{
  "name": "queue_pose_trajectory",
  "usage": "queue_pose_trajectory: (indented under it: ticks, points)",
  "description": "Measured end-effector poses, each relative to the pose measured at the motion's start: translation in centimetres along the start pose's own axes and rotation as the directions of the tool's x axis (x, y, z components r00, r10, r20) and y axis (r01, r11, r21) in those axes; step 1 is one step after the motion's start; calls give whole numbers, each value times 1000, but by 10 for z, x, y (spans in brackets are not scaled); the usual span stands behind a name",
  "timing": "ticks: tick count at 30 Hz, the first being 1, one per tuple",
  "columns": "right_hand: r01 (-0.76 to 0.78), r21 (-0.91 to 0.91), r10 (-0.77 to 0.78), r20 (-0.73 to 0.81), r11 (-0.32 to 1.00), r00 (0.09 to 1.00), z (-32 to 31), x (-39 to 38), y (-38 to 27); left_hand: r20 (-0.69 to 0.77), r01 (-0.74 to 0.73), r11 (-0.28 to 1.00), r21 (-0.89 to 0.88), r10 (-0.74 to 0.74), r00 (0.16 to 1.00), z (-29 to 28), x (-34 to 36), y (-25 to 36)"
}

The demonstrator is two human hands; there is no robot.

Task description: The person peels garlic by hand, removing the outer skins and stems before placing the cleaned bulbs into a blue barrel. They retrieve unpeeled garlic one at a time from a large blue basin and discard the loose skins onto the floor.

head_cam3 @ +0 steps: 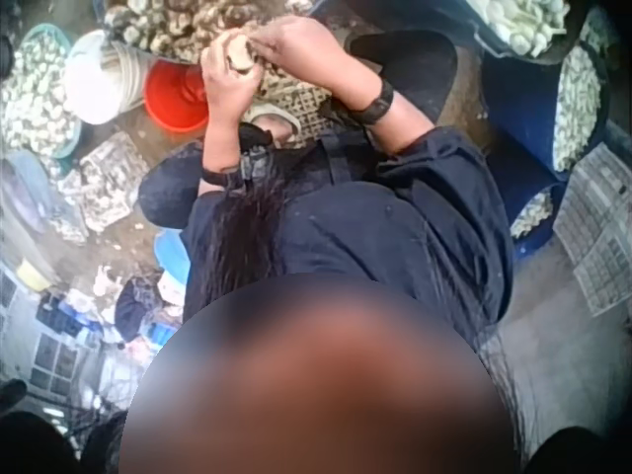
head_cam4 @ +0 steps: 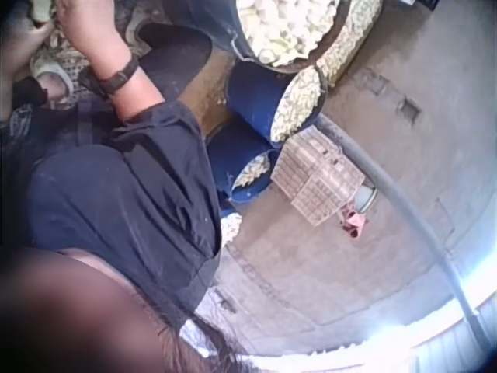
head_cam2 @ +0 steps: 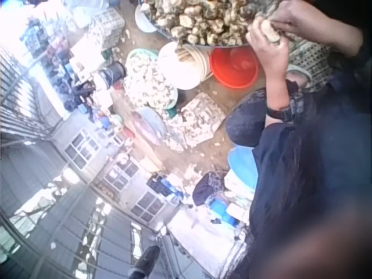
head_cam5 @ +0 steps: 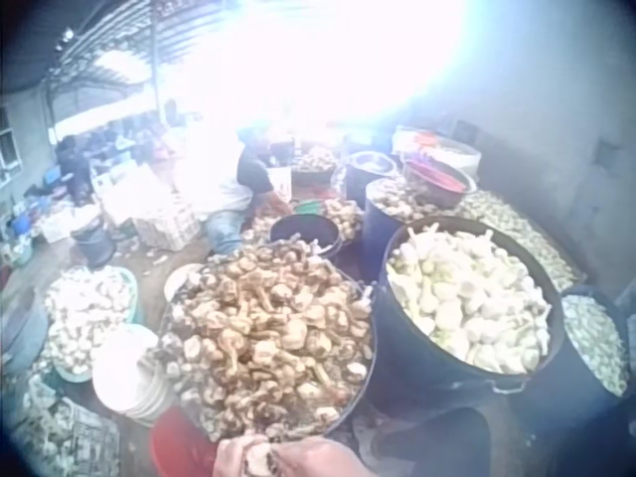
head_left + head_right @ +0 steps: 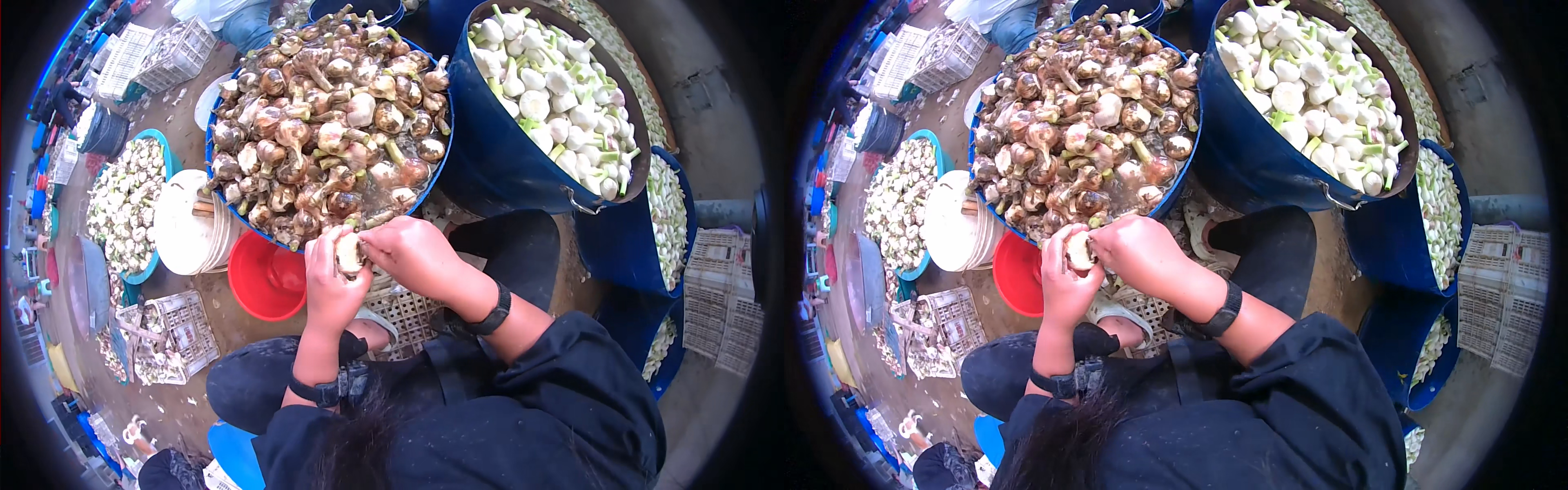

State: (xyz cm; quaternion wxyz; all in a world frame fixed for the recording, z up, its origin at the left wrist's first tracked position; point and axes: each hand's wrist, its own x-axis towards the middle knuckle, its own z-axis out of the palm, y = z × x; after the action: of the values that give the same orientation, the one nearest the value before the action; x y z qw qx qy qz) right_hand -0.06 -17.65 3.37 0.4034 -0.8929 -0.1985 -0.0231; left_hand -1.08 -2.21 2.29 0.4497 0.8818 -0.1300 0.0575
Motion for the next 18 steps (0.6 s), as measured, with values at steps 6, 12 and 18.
queue_pose_trajectory:
  ticks: [6, 12, 18]
  points:
    - [-13, -79, 21, 112, 997, 993, -1, -5, 2, 50, -25, 994, 102, 20, 999, 1, 0, 4]
    - [-146, 64, 150, -58, 987, 987, 14, -8, 3, 43, -137, 977, 162, 131, 990, -2, 1, 1]
    - [-559, 313, 569, 69, 768, 819, 44, -33, 85, 134, 183, 742, -645, -126, 983, 0, -1, 3]
